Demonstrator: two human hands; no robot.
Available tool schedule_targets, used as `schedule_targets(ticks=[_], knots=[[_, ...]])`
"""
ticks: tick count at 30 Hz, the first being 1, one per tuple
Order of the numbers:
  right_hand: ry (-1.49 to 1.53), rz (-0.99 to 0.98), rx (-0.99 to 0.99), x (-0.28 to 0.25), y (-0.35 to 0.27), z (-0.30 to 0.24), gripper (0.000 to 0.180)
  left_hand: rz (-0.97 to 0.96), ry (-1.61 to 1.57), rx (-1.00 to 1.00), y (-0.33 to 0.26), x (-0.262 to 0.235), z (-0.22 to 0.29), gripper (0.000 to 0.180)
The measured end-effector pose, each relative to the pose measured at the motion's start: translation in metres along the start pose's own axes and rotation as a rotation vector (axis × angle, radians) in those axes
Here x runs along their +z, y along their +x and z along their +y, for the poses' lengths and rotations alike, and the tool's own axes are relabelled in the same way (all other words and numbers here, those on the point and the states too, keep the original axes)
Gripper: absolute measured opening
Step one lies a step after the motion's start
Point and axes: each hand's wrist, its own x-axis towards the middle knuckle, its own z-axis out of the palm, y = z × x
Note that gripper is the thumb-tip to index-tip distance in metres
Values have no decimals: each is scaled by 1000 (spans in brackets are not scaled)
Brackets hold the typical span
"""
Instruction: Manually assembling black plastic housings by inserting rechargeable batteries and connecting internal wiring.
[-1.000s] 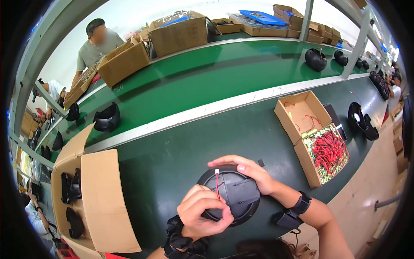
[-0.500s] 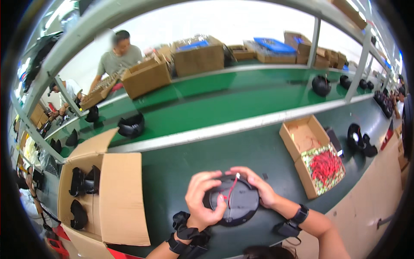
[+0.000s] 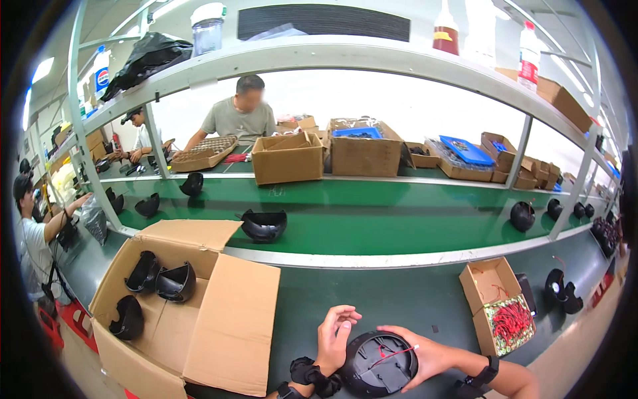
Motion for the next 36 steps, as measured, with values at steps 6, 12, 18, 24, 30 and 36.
schedule_targets(ticks=[6,12,18,24,30,36], knots=[[110,213,-35,5,9,4,97,279,-209,-199,3,-13,-29,28],[440,637,93,-55,59,53,123,358,-45,-48,3,-7,-33,13],[118,1006,139,-151,159,122,108,171,274,168,2,-12,-9,3],[-42,1224,405,-177,196,164,102,63,569,440,4,-13,-3,11],[-254,1381,382,-188,202,234,98,24,565,411,5,-12,-5,9],[-57,1230,378,-204,199,242,122,15,569,410,5,-11,-6,9]])
